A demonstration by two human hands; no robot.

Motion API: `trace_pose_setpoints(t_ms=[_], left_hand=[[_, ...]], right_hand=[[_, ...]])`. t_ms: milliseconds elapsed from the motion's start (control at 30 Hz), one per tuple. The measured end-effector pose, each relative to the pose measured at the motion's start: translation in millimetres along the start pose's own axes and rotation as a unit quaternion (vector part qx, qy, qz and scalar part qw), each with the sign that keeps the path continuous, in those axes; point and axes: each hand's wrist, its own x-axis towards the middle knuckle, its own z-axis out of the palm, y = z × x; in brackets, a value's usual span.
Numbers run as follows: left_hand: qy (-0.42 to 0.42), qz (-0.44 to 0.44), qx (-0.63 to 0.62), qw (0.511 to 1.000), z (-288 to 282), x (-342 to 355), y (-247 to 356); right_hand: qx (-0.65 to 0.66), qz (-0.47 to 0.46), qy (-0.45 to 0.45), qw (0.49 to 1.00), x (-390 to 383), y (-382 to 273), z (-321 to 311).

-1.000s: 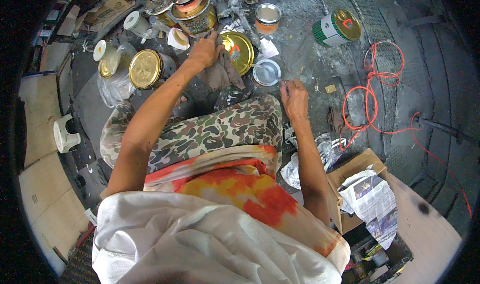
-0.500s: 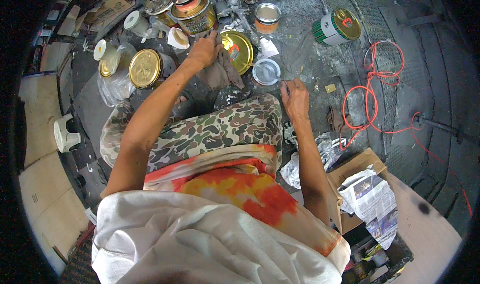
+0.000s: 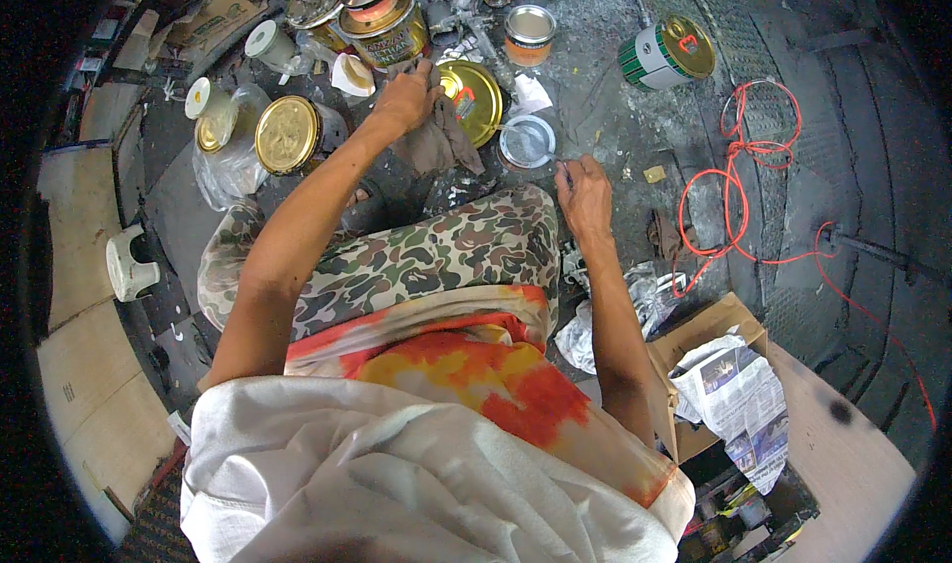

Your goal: The recorder is wiping and preparing various paint cans and a spray can in an auto body shop environment.

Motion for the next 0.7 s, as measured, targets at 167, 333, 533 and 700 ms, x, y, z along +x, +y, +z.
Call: trace_pose_setpoints(t_ms=[167, 333, 533, 700], left_hand=[[0.002, -0.001, -0.003, 1.000, -1.1, -0.6, 0.4], [0.007, 0.003, -0.001, 1.000, 0.8, 0.7, -1.1], [0.008, 0.004, 0.007, 1.000, -0.3, -0.4, -0.6], [0.008, 0.002, 0.004, 1.000, -1.2, -0.6, -0.3]], right_hand=[[-0.001, 0.000, -0.005, 1.000, -1.1, 2.5, 2.0], [-0.006, -0.002, -0.003, 1.000, -0.8, 1.2, 2.5], [-0.005, -0.001, -0.001, 1.000, -0.7, -1.2, 2.1], [-0.001, 0.006, 0.001, 1.000, -1.2, -0.5, 4.0]])
